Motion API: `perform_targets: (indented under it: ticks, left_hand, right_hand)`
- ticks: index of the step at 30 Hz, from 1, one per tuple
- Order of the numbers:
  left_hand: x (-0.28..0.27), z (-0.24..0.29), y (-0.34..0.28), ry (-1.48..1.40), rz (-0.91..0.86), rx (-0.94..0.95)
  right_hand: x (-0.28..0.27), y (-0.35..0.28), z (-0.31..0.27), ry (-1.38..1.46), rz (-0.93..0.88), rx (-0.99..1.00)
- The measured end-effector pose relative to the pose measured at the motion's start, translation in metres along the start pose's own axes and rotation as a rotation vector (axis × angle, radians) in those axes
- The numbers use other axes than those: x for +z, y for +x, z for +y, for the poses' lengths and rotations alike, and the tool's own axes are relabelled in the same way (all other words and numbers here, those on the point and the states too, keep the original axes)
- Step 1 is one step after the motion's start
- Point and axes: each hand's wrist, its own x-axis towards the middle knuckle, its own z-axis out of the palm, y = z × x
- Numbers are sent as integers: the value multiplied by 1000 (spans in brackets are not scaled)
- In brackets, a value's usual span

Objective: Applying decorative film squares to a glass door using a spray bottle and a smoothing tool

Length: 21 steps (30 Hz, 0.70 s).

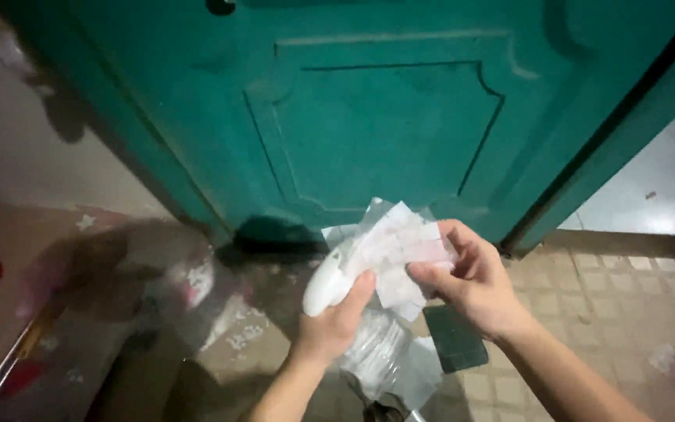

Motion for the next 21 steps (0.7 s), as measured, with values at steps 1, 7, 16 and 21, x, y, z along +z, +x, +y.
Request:
perform_targets:
  ticks: [1, 7, 16, 21]
  left_hand:
    - [0, -2, 1, -12, -16, 13]
    - [-16, -9, 22, -204, 12, 216]
    - [-13, -1, 10, -62, -7, -92]
    - [-5, 9, -1, -59, 89, -187]
  right_hand:
    - [-1, 0, -1, -21, 40, -24]
    - [-26, 5, -1, -95, -55, -113]
    - [-20, 7, 4, -349, -172, -74]
    - [-5, 7, -1, -533, -200, -116]
